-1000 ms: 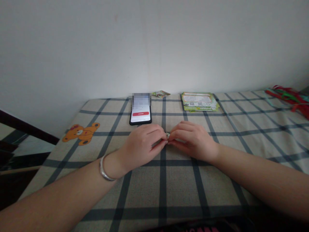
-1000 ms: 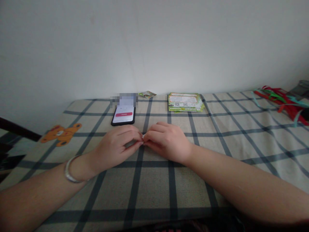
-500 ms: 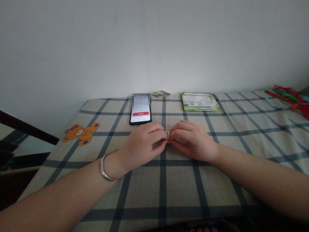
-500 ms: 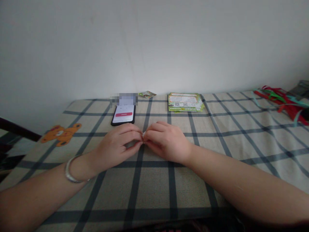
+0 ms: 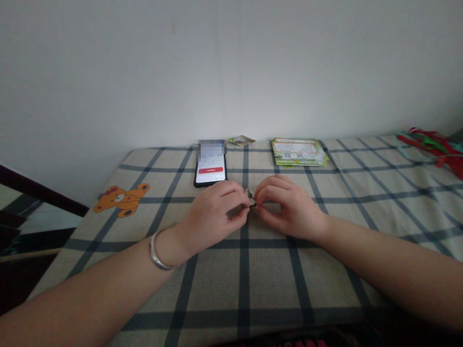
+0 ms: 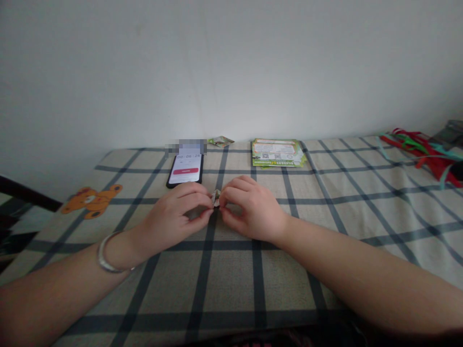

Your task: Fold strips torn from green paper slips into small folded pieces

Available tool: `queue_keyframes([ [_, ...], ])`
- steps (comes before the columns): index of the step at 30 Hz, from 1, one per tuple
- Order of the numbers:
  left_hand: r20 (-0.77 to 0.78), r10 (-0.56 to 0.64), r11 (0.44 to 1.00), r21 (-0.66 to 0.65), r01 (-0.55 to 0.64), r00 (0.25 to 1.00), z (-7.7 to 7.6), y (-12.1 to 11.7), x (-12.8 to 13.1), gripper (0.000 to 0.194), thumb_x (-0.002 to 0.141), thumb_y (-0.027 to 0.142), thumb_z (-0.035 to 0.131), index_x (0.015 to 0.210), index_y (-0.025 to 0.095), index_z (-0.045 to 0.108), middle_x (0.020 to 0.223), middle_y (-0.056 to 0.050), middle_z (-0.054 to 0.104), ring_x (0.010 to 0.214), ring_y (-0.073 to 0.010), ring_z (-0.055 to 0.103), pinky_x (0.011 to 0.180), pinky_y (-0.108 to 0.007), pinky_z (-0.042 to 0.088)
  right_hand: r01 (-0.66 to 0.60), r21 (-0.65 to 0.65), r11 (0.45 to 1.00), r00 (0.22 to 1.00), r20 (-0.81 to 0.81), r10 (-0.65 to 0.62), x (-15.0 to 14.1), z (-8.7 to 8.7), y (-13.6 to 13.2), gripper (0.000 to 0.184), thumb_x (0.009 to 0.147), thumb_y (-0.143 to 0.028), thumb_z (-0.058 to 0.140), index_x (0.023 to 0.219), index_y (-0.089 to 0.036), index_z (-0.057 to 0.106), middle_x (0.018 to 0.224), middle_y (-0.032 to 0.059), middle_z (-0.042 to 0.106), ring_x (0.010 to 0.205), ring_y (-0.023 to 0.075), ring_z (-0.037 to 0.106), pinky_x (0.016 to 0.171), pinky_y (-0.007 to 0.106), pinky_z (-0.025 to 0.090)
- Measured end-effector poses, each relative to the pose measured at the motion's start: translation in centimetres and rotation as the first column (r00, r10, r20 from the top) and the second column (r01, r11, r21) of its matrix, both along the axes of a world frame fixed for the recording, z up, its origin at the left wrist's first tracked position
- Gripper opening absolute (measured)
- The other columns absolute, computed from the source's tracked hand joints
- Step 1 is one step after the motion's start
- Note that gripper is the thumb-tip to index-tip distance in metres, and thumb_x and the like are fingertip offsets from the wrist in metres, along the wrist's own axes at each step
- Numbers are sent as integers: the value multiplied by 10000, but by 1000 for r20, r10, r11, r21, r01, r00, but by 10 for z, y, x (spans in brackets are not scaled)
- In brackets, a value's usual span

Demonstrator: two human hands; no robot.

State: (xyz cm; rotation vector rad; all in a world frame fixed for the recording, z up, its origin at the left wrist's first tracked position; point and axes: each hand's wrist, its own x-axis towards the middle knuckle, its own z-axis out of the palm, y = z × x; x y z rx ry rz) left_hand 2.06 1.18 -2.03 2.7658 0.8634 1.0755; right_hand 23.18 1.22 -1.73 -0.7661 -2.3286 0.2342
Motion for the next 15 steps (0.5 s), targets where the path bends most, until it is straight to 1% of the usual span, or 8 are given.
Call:
queue_keyframes([
  [4, -6, 9, 999, -33, -10, 1000, 0, 1, 0, 95, 802, 79, 582, 858, 155, 592, 901, -36, 629, 884, -160, 591, 801, -294, 496, 28, -23, 999, 1000, 1, -28, 0, 0, 0, 49, 789, -150, 563, 824, -183, 556, 889, 64, 626, 880, 195, 555, 786, 330, 463],
  [9, -17, 14, 996, -84, -15, 1000, 0, 0, -1, 115, 822, 74, 556, 893, 163, 575, 927, -29, 612, 913, -149, 572, 836, -290, 482, 48, -49, 998, 999, 7, -47, -1, 1, 0, 62, 780, -143, 559, 823, -184, 538, 869, 53, 612, 863, 189, 546, 773, 326, 451],
  [15, -18, 46, 981, -186, -49, 999, 1, 0, -1, 131, 819, 51, 530, 875, 168, 549, 966, -36, 587, 936, -150, 555, 849, -296, 463, 72, -154, 985, 996, -33, -78, 0, -1, 1, 112, 755, -100, 534, 827, -186, 541, 873, 34, 592, 807, 157, 554, 691, 279, 447],
])
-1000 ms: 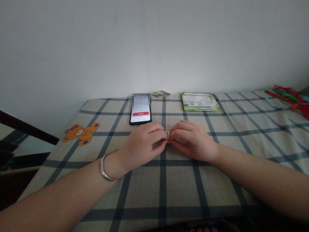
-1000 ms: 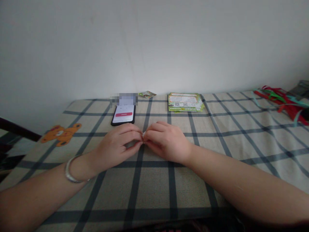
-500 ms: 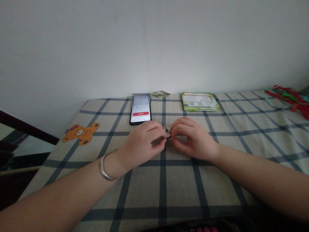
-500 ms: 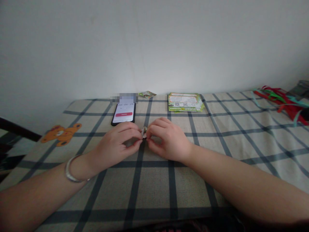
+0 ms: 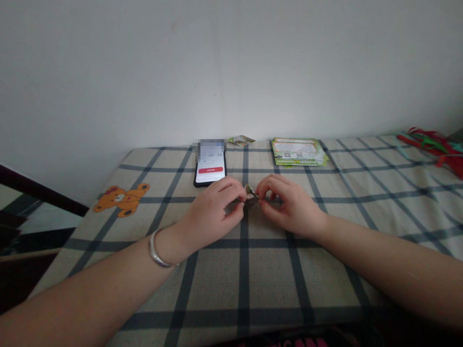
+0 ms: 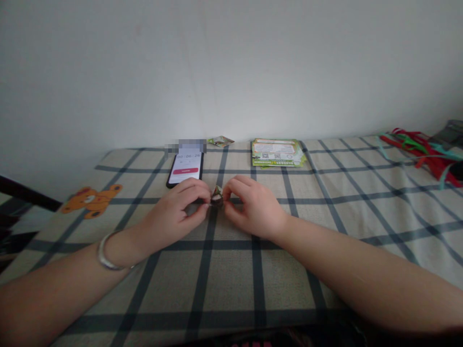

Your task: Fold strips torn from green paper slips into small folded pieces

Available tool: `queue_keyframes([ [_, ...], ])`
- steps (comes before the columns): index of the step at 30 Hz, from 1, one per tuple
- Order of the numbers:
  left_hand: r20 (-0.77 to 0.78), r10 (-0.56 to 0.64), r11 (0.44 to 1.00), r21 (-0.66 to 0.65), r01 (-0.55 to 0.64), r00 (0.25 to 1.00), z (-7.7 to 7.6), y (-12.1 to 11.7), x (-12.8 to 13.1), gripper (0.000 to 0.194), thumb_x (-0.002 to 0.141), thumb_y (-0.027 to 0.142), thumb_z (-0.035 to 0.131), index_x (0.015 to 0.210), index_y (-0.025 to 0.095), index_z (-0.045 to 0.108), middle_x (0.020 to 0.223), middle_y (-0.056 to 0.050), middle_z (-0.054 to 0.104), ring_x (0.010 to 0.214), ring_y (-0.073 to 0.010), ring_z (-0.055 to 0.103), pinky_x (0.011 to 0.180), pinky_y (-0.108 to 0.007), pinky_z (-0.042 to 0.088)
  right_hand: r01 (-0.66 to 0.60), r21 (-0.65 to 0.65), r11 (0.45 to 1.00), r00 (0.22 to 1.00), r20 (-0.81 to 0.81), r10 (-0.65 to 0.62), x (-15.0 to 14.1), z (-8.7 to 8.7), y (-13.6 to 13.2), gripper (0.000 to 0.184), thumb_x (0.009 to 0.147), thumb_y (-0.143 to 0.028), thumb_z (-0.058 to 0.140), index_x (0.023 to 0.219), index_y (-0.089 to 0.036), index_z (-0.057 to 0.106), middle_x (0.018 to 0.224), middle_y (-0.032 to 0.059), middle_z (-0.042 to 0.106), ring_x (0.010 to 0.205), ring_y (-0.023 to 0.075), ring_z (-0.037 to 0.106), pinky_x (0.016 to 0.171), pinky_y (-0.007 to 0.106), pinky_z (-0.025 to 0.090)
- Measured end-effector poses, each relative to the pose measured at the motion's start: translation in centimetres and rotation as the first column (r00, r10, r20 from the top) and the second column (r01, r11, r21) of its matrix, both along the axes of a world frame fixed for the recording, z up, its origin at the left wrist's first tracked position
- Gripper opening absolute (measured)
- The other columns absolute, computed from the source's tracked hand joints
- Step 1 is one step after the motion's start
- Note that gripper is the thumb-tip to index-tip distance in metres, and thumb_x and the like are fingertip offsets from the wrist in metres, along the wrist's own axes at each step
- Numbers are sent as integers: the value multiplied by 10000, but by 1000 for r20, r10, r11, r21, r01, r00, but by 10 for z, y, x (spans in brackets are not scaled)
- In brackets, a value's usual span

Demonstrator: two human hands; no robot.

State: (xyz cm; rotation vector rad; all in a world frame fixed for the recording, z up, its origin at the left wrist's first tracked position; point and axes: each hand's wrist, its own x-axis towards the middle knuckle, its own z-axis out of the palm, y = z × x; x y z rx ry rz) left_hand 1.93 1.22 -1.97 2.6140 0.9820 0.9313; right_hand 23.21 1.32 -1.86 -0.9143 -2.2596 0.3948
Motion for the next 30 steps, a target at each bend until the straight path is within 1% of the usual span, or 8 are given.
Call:
queue_keyframes([
  [5, 27, 4, 1000, -7, -4, 1000, 0, 1, 0, 133, 839, 53, 519, 893, 167, 563, 967, -34, 583, 938, -142, 554, 850, -285, 458, 6, -6, 1000, 1000, -1, -6, 1, -2, 0, 122, 759, -105, 535, 833, -196, 567, 902, 27, 597, 786, 142, 565, 649, 258, 444],
  [8, 30, 7, 1000, -6, -7, 1000, -1, 1, -1, 125, 847, 58, 518, 889, 167, 564, 968, -33, 583, 935, -139, 555, 848, -280, 457, 9, 18, 1000, 1000, 10, -9, 1, -2, 0, 132, 763, -111, 542, 857, -195, 579, 932, 35, 605, 809, 148, 575, 670, 266, 458],
  [12, 26, -25, 1000, -8, 25, 999, -4, 3, -1, 164, 866, 46, 494, 928, 175, 572, 992, -29, 576, 956, -131, 551, 876, -274, 454, 18, 34, 999, 1000, 21, -19, 0, -3, 0, 127, 772, -113, 546, 860, -195, 589, 932, 34, 612, 824, 150, 587, 702, 274, 473],
  [15, 14, -17, 1000, -3, 17, 1000, -4, 3, -1, 156, 874, 55, 496, 927, 174, 581, 1001, -32, 573, 962, -133, 550, 880, -277, 455, 27, 51, 998, 999, 37, -29, -1, -2, -1, 120, 779, -126, 557, 870, -196, 593, 943, 32, 616, 831, 150, 593, 723, 278, 480],
  [20, 5, 21, 1000, -14, -21, 1000, 0, 1, 0, 91, 917, 144, 493, 911, 161, 582, 967, -45, 592, 937, -155, 558, 847, -312, 464, 64, 48, 997, 996, 66, -67, -1, -1, -2, 53, 821, -188, 568, 872, -191, 582, 935, 33, 619, 801, 144, 590, 700, 274, 482],
  [23, -3, 44, 999, -12, -44, 999, 0, 1, -1, 102, 930, 184, 496, 883, 157, 583, 944, -49, 601, 935, -171, 561, 851, -339, 462, 85, 35, 996, 994, 67, -87, -1, -2, -3, 50, 858, -226, 562, 880, -192, 590, 937, 34, 624, 783, 138, 589, 678, 267, 481],
  [27, 3, 31, 999, -11, -31, 1000, -3, 4, -1, 86, 928, 166, 504, 907, 165, 588, 958, -40, 594, 926, -157, 560, 845, -323, 466, 88, 41, 995, 994, 56, -90, -1, -3, -2, 62, 877, -241, 560, 890, -196, 600, 951, 33, 629, 792, 138, 593, 683, 269, 481],
  [30, 10, 12, 1000, -7, -12, 1000, -5, 5, -1, 107, 911, 115, 509, 935, 176, 593, 989, -34, 582, 938, -147, 555, 852, -309, 466, 86, 40, 995, 995, 44, -88, -1, -4, -1, 48, 871, -229, 567, 888, -200, 601, 940, 23, 626, 789, 134, 592, 677, 264, 479],
])
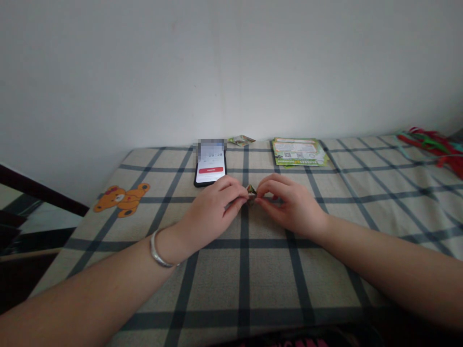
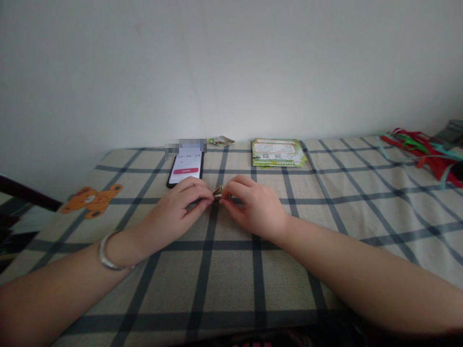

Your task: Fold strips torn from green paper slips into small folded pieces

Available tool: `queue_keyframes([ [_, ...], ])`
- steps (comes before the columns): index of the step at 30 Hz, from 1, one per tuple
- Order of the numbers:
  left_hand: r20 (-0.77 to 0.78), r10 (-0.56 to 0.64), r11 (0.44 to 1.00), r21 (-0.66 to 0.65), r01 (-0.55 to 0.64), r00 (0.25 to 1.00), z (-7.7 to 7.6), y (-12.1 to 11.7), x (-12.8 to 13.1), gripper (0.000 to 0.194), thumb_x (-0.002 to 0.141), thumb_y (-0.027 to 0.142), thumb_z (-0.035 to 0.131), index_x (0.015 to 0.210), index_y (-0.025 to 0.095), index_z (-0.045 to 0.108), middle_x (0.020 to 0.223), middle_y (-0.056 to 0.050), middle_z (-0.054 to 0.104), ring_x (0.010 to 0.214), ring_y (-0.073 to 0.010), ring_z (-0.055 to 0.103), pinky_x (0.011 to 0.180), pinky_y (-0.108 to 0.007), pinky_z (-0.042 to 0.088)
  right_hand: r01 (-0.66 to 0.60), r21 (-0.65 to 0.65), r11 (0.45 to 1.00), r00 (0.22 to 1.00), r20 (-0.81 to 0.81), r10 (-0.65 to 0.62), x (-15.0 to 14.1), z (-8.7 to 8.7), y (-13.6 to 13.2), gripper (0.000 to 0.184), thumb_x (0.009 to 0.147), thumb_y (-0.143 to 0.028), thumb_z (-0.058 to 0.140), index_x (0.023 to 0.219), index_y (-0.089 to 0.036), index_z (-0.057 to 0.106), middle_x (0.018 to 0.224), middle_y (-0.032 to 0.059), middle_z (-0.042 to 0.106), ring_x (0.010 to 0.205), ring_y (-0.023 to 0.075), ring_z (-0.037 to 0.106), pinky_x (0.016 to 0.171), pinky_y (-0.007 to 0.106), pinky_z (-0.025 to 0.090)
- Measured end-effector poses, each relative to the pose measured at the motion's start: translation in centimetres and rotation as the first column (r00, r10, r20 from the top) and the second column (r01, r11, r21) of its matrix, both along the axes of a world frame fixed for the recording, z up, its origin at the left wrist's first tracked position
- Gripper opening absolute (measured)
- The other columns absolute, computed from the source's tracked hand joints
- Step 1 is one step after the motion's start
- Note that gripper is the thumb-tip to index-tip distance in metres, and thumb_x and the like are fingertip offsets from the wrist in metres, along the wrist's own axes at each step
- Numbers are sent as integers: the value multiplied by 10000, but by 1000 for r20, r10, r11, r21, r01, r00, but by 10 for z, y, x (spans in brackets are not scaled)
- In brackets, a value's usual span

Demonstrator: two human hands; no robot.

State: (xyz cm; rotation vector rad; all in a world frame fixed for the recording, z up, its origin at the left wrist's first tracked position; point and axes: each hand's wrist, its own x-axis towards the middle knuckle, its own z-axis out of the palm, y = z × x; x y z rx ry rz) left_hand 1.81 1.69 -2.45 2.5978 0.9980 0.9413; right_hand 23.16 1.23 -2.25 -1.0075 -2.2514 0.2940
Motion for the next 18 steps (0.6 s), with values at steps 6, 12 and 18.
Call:
queue_keyframes([
  [6, 40, 12, 999, -46, -10, 999, 2, -2, 1, 83, 890, 102, 538, 899, 178, 569, 963, -23, 577, 933, -144, 545, 853, -304, 464, 4, 3, 1000, 1000, -15, -4, -1, 1, 0, 19, 849, -210, 573, 853, -199, 588, 923, 22, 623, 787, 136, 591, 682, 271, 479],
  [12, 72, 13, 998, -56, -9, 997, 3, -2, 1, 88, 936, 154, 488, 872, 180, 543, 939, -30, 567, 928, -151, 536, 854, -318, 463, 14, -25, 1000, 998, -57, -16, -1, 1, -1, 23, 829, -210, 577, 847, -206, 563, 896, 20, 633, 786, 147, 603, 674, 286, 483],
  [18, 96, -9, 1000, -13, 11, 995, 3, -2, 1, 110, 941, 136, 474, 891, 196, 550, 973, -31, 554, 963, -146, 528, 885, -314, 455, 103, -86, 991, 990, -91, -110, -2, 2, 0, 140, 831, -276, 591, 945, -208, 545, 913, 28, 681, 835, 180, 656, 784, 361, 487],
])
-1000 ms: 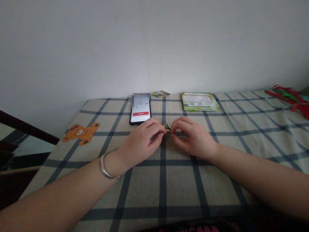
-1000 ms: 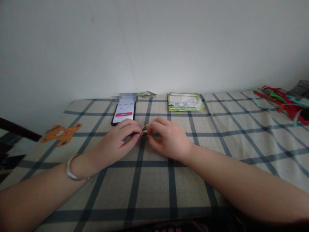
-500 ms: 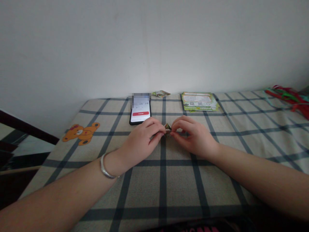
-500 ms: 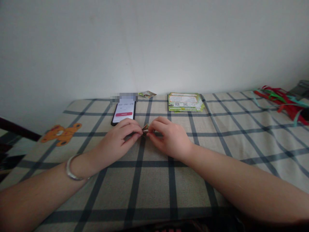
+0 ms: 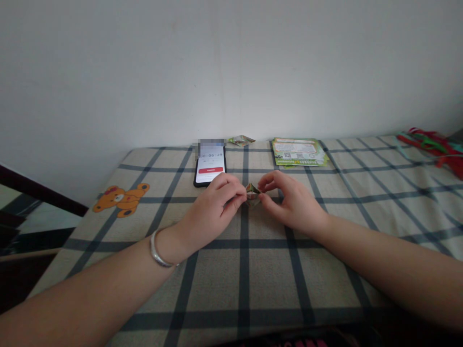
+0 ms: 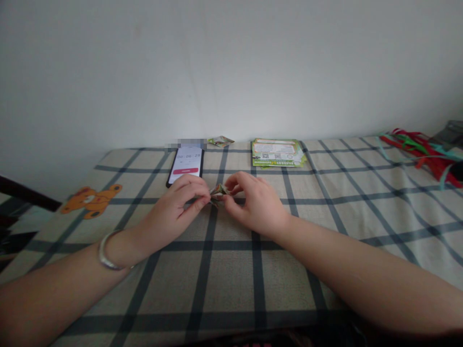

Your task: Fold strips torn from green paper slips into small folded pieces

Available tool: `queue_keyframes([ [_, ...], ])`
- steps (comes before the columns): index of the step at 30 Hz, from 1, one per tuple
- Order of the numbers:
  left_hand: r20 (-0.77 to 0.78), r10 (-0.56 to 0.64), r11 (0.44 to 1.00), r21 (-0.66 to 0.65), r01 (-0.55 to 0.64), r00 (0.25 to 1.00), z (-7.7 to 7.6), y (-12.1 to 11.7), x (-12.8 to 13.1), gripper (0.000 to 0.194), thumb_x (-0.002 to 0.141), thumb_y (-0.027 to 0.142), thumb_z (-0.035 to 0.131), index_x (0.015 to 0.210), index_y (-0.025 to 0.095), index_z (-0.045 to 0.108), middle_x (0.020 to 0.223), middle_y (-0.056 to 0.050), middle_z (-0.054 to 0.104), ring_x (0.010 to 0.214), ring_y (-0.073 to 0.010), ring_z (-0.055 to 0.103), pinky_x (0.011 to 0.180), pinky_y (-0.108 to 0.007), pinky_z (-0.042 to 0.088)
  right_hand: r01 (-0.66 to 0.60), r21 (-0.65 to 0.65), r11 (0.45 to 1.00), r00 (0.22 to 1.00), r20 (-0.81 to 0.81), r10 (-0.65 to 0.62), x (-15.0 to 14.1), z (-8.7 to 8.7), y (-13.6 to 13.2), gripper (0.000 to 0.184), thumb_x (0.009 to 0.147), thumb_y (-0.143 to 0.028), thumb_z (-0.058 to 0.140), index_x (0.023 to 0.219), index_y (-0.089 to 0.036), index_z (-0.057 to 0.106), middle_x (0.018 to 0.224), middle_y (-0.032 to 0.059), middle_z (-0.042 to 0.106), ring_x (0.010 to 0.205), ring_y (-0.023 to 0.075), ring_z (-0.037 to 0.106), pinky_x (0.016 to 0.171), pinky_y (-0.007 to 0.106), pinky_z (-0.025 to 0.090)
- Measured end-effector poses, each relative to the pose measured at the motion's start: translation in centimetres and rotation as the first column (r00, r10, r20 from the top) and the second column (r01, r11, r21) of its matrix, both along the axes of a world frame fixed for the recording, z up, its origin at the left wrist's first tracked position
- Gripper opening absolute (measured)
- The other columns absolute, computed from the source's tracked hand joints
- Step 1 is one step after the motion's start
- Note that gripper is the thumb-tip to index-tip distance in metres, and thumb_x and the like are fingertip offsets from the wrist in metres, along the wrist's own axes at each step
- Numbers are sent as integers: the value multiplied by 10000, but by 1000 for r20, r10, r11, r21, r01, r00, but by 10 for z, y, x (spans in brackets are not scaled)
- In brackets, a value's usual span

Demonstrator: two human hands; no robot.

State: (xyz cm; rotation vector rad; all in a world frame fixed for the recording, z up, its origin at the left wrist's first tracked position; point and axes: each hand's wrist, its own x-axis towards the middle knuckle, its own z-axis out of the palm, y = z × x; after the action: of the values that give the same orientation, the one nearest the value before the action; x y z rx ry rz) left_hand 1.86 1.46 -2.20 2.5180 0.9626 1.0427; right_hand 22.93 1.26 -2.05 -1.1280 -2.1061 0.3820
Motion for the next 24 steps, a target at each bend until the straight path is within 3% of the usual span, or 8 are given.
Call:
queue_keyframes([
  [4, 25, 34, 999, 33, -35, 999, -1, 1, 0, 77, 913, 121, 526, 896, 194, 540, 944, -22, 559, 955, -149, 532, 888, -317, 458, 28, -23, 999, 997, 74, -26, 1, 1, 2, 176, 846, -284, 579, 1004, -207, 573, 888, 17, 715, 847, 201, 669, 869, 425, 438],
  [8, 30, 53, 998, 44, -54, 998, -2, 2, 0, 82, 889, 109, 562, 894, 188, 541, 949, -22, 561, 972, -149, 533, 902, -320, 452, -9, -52, 999, 998, 63, 12, 2, 1, 4, 173, 854, -282, 570, 1007, -204, 594, 831, 7, 717, 815, 190, 673, 829, 392, 444],
  [16, 55, 71, 997, 12, -71, 996, -1, 1, 0, 83, 872, 148, 580, 826, 189, 525, 917, -19, 563, 932, -155, 549, 860, -335, 476, -19, 29, 999, 994, 106, 16, 2, 0, 4, 134, 847, -285, 570, 948, -204, 606, 952, 38, 701, 922, 216, 634, 841, 397, 439],
  [19, 96, 97, 995, -18, -95, 991, -4, 1, 1, 96, 846, 126, 571, 895, 192, 521, 927, -23, 573, 922, -158, 565, 835, -337, 500, -38, 34, 999, 997, 71, 35, 3, -1, 4, 126, 835, -263, 577, 944, -206, 601, 935, 33, 692, 905, 205, 626, 829, 382, 447],
  [24, 130, 126, 985, -136, -108, 984, -7, 2, 0, 293, 838, 158, 562, 1123, 188, 503, 1048, -64, 619, 954, -163, 622, 840, -337, 532, -51, 62, 997, 998, -29, 53, 4, -1, 5, 109, 817, -237, 593, 924, -215, 598, 928, 32, 690, 894, 191, 630, 821, 357, 465],
])
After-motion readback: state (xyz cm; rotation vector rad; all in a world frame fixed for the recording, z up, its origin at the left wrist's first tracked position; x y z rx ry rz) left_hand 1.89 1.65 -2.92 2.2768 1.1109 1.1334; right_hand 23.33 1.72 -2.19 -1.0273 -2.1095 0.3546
